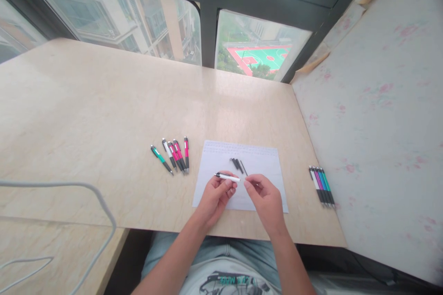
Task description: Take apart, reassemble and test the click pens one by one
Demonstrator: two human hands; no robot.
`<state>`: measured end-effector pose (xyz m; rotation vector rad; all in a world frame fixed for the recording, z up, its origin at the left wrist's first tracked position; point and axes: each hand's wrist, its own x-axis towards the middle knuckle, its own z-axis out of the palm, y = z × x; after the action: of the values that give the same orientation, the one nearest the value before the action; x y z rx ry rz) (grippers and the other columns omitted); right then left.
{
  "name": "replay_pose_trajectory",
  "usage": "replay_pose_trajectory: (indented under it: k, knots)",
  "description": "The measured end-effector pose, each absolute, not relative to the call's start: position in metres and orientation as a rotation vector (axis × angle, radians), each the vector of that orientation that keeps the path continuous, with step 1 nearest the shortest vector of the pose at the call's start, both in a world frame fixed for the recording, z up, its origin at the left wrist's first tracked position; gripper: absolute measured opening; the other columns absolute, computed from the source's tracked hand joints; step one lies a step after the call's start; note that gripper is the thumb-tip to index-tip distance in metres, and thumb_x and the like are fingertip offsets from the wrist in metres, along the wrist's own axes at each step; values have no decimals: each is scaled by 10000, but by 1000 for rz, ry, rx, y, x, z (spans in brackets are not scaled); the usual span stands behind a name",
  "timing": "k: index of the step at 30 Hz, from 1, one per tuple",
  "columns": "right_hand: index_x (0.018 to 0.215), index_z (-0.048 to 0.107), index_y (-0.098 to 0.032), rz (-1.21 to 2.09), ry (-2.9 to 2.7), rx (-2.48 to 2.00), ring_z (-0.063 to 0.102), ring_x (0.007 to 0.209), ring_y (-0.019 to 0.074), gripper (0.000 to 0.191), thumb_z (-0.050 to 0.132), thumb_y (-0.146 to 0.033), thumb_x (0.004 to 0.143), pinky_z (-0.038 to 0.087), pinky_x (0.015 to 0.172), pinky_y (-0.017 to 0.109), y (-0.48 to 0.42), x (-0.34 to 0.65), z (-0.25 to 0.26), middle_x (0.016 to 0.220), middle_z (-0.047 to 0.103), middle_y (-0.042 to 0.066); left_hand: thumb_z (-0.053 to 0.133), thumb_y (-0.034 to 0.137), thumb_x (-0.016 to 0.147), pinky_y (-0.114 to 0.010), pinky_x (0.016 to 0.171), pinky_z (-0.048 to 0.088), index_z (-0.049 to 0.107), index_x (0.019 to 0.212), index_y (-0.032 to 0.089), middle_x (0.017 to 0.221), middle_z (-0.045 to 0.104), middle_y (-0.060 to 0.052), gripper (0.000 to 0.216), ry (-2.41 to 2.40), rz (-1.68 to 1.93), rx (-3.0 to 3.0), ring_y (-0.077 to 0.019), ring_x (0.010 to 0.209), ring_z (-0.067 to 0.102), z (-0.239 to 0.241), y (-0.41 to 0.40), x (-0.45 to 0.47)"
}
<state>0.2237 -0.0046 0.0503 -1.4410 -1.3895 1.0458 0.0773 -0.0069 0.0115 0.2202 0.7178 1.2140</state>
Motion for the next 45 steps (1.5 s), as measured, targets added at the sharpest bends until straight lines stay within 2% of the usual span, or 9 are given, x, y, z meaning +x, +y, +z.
replay_pose_trajectory:
  k: [6,10,25,30,33,38,45]
  knots:
    - [857,709,-219,913,-1584,-1411,624,775,180,135,595,-277,899,526,700,304,-4,222,56,852,690,50,782,176,747,-203,720,486,675,945,159,880,658,-25,226,705,1210,227,-96,767,605,10,-7,78]
    - [929,706,-220,835,-1636,-1433,626,758,183,137,595,-293,896,535,706,322,-4,222,55,845,690,51,786,192,744,-206,714,482,677,941,159,878,660,-26,227,721,1201,243,-100,763,607,11,-7,78]
    - [908,699,-220,830,-1656,-1458,637,755,183,130,601,-303,891,527,703,313,-4,227,53,839,698,40,778,189,755,-202,731,485,676,950,160,904,667,-29,222,704,1195,233,-91,782,608,11,-8,78]
    - [936,691,-197,625,-1677,-1649,632,742,185,173,551,-294,905,507,657,311,3,245,37,903,699,66,772,178,758,-198,709,488,672,952,163,936,672,-37,218,679,1204,192,-81,752,600,10,-7,76]
    - [1008,680,-180,492,-1831,-1764,612,720,189,197,557,-271,883,489,686,333,4,252,25,923,684,75,766,165,761,-199,727,496,670,955,158,935,674,-38,217,649,1217,171,-77,745,605,10,-7,75]
    - [1139,640,-169,396,-1990,-1916,612,841,207,287,563,-215,866,456,735,318,0,243,14,970,667,71,735,170,798,-204,746,514,655,975,152,939,689,-49,195,617,1236,135,-84,752,633,8,-8,75]
    - [997,664,-222,293,-2011,-2206,608,871,198,162,537,-182,905,356,623,284,2,232,21,939,674,40,713,164,819,-213,740,525,604,971,172,1032,714,-83,188,622,1228,132,-112,802,678,10,-7,74]
